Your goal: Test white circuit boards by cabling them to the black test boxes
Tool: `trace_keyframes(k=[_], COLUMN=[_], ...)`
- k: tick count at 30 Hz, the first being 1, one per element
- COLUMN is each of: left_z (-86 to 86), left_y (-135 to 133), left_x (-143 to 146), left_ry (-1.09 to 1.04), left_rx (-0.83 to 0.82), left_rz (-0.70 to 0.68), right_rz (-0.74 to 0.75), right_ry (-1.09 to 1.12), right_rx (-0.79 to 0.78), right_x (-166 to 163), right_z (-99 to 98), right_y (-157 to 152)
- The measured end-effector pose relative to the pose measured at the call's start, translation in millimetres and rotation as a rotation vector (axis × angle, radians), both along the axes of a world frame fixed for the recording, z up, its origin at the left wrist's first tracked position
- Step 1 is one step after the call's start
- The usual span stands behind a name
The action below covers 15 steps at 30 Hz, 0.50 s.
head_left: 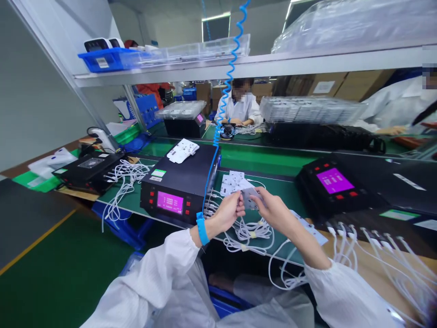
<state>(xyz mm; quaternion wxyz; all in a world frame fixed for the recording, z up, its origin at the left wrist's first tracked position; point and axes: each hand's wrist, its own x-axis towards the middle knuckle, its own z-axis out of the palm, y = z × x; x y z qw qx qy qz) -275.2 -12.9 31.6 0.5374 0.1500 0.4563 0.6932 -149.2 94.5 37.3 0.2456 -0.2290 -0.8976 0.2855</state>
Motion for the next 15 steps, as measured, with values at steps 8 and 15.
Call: trace_keyframes(k=[8,15], left_z=[-5.1,-16.2], left_y=[3,16], left_x=[27,46], left_ry=[0.287,0.658], left_rx=[0.095,0.047], left_rz=[0.055,0.044], right_rz=[-0.353,-0.389], right_ry=[0.300,0.951], right_rx=[0.047,-0.500], right_x=[11,-2], right_z=[-3.1,-14.9], right_y=[-8,23])
